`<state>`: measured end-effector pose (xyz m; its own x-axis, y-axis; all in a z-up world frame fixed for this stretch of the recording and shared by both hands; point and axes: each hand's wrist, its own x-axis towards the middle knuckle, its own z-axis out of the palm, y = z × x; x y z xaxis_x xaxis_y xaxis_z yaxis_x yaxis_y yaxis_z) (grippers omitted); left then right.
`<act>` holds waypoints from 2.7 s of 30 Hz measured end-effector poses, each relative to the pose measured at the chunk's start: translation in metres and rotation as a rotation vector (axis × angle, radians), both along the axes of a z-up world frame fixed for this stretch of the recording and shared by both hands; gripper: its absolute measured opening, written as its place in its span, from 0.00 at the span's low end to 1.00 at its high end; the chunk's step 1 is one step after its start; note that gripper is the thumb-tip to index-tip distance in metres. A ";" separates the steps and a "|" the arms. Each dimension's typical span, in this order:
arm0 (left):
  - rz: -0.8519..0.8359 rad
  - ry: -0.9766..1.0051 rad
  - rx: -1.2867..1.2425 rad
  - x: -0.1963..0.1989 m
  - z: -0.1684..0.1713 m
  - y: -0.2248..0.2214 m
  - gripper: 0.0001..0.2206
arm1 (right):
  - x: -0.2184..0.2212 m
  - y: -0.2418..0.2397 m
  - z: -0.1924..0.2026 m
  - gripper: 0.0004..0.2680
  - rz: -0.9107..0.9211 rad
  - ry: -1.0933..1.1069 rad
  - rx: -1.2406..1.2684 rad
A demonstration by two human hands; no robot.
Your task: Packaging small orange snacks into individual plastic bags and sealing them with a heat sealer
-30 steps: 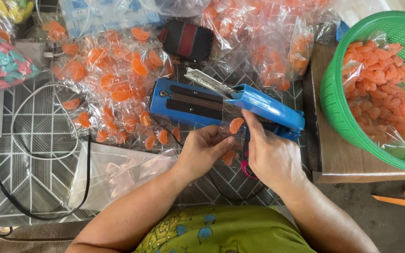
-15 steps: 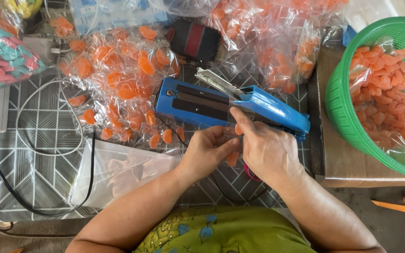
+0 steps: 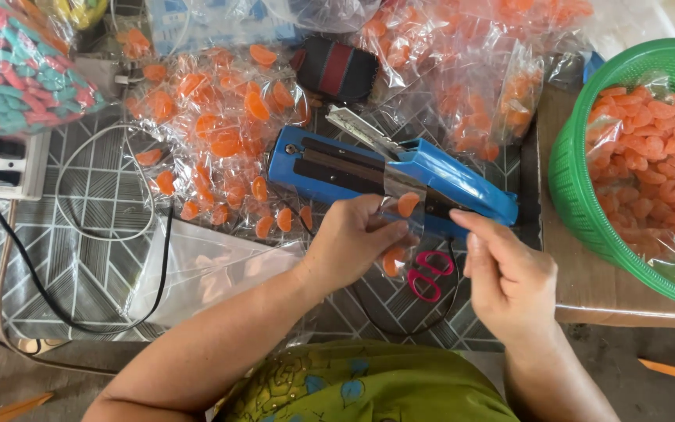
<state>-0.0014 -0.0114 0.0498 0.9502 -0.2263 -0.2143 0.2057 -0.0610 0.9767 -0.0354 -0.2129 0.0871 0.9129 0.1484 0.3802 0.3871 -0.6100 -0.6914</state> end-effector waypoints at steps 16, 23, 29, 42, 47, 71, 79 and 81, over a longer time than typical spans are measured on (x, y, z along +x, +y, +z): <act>0.031 0.303 -0.273 -0.028 -0.045 0.010 0.13 | 0.075 -0.009 0.029 0.10 0.089 -0.356 -0.186; 0.016 0.212 -0.372 -0.022 -0.061 0.010 0.11 | 0.128 0.040 0.030 0.37 0.250 0.091 -0.350; -0.001 0.239 -0.387 -0.019 -0.060 0.012 0.15 | 0.134 0.053 0.011 0.32 0.248 0.125 -0.450; -0.021 0.253 -0.301 -0.015 -0.051 0.013 0.14 | 0.144 0.062 -0.011 0.25 0.190 0.199 -0.578; -0.017 0.217 -0.269 -0.014 -0.055 0.014 0.16 | 0.144 0.063 -0.012 0.26 0.199 0.242 -0.568; -0.033 0.245 -0.308 -0.011 -0.053 0.015 0.17 | 0.141 0.070 0.003 0.28 0.166 0.435 -0.522; -0.014 0.270 -0.405 -0.014 -0.050 0.012 0.22 | 0.138 0.068 0.001 0.30 0.163 0.404 -0.543; 0.001 0.290 -0.370 -0.014 -0.049 0.011 0.22 | 0.137 0.067 0.003 0.29 0.136 0.423 -0.522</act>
